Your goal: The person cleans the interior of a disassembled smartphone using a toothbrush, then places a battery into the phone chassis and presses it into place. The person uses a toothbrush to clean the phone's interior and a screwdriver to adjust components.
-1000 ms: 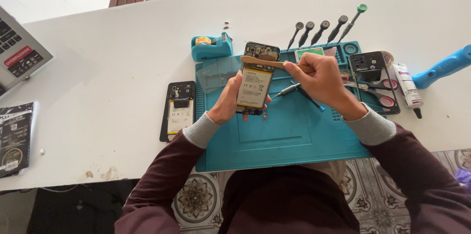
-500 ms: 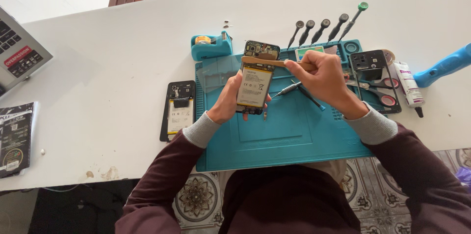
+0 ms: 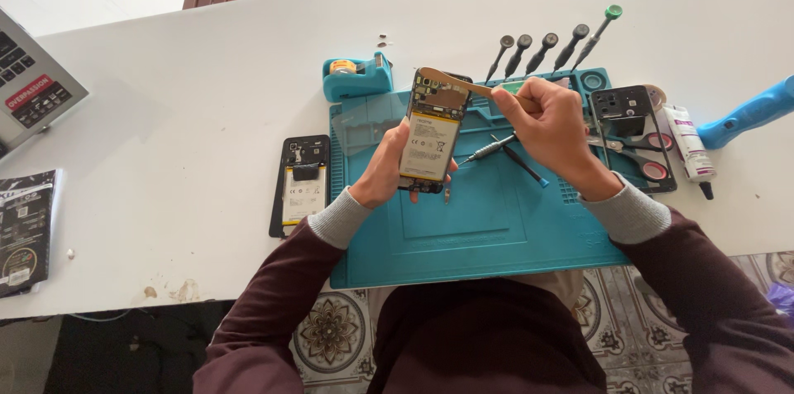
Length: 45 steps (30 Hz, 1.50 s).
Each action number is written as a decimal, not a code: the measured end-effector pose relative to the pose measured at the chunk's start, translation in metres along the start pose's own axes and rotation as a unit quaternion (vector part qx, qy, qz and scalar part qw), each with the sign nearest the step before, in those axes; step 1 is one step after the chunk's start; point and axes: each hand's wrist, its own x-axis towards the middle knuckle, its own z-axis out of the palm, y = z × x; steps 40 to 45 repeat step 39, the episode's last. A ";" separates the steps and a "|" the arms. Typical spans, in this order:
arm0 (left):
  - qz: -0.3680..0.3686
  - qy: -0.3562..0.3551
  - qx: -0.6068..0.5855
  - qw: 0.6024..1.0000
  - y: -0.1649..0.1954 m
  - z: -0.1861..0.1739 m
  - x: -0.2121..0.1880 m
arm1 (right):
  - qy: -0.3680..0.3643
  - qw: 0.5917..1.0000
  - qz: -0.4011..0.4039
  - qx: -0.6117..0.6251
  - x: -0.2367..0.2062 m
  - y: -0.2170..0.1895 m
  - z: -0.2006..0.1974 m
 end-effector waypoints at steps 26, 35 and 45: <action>0.024 0.010 -0.035 0.999 -0.003 -0.005 0.006 | -0.024 0.999 0.001 -0.040 0.007 0.001 -0.002; 0.018 0.002 -0.028 0.999 0.006 -0.003 0.005 | 0.000 1.000 0.015 -0.017 0.009 -0.001 -0.003; 0.023 0.010 -0.045 0.999 0.041 -0.003 0.025 | -0.015 0.999 -0.005 -0.032 0.008 0.002 -0.001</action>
